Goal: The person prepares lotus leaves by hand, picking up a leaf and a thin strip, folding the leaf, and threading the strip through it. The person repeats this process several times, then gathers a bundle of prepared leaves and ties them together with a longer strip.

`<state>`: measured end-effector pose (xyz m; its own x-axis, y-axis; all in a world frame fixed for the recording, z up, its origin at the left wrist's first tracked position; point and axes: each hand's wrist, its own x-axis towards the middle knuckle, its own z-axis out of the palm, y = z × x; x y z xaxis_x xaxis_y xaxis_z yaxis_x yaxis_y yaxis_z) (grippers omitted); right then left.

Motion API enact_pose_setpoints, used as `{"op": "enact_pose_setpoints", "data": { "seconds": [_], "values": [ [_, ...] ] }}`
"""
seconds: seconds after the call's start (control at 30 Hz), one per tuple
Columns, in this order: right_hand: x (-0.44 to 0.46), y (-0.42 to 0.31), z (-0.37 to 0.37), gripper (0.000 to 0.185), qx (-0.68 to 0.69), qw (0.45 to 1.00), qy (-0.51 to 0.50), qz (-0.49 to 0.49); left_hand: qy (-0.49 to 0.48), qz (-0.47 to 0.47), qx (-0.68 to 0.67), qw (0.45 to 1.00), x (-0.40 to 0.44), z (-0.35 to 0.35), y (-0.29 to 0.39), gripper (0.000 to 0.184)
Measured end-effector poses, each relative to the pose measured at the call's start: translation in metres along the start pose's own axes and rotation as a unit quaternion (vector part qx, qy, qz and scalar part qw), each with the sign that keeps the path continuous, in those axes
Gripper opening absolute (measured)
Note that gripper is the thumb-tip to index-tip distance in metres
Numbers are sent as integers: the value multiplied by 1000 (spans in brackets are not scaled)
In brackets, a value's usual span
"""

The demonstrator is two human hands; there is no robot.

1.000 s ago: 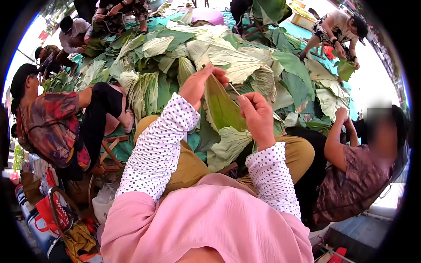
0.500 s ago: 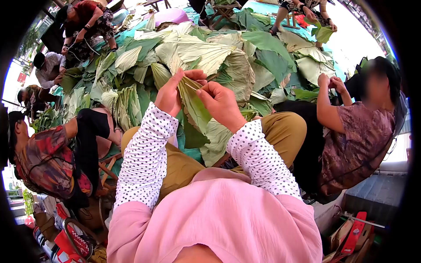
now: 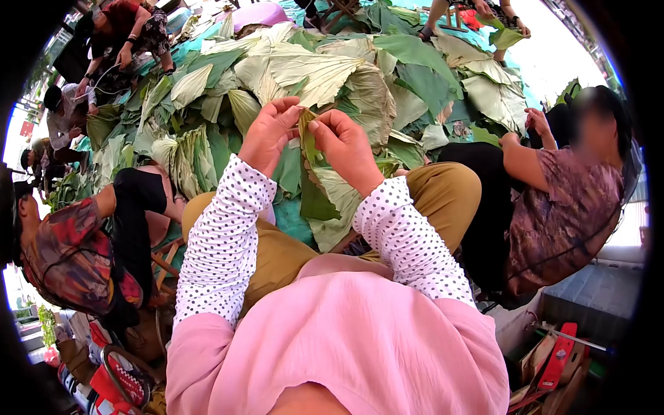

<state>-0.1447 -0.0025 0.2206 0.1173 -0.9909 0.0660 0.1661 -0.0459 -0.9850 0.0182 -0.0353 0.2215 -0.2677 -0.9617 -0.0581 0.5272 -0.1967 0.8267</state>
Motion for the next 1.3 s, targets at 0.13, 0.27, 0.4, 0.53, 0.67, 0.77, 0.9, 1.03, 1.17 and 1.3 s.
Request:
{"op": "enact_pose_setpoints", "data": {
  "seconds": [0.13, 0.27, 0.4, 0.53, 0.67, 0.77, 0.9, 1.03, 1.17, 1.3],
  "values": [
    [1, 9, -13, 10, -82, 996, -40, -12, -36, 25, 141, 989, -4, -2, 1, 18],
    [-4, -2, -9, 27, -139, 987, 2, -81, -16, 6, 180, 984, -4, -4, -1, 19],
    [-9, -16, -7, 38, -217, 954, -52, -202, -20, 81, 252, 964, -12, 2, 1, 18],
    [-10, 4, -29, 22, -241, 961, -46, -127, -4, 106, 312, 944, -17, 2, 17, 16],
    [-17, 39, -73, 24, -205, 970, -89, 94, 22, 128, 253, 959, -13, -9, 21, 14],
    [-24, 101, -113, 27, -342, 933, -91, 56, 21, 127, 245, 961, -14, -9, 22, 14],
    [-37, 177, -154, 40, -325, 922, 71, 199, -3, 121, 240, 963, -15, -8, 21, 14],
    [-40, 173, -147, 48, -425, 877, 87, 206, 2, 103, 199, 975, -14, -8, 22, 14],
    [-39, 174, -141, 41, -390, 891, 40, 230, 3, 96, 191, 977, -16, -6, 27, 14],
    [-37, 161, -135, 29, -196, 954, 28, 225, -3, 114, 201, 973, -16, -9, 21, 11]
  ]
}}
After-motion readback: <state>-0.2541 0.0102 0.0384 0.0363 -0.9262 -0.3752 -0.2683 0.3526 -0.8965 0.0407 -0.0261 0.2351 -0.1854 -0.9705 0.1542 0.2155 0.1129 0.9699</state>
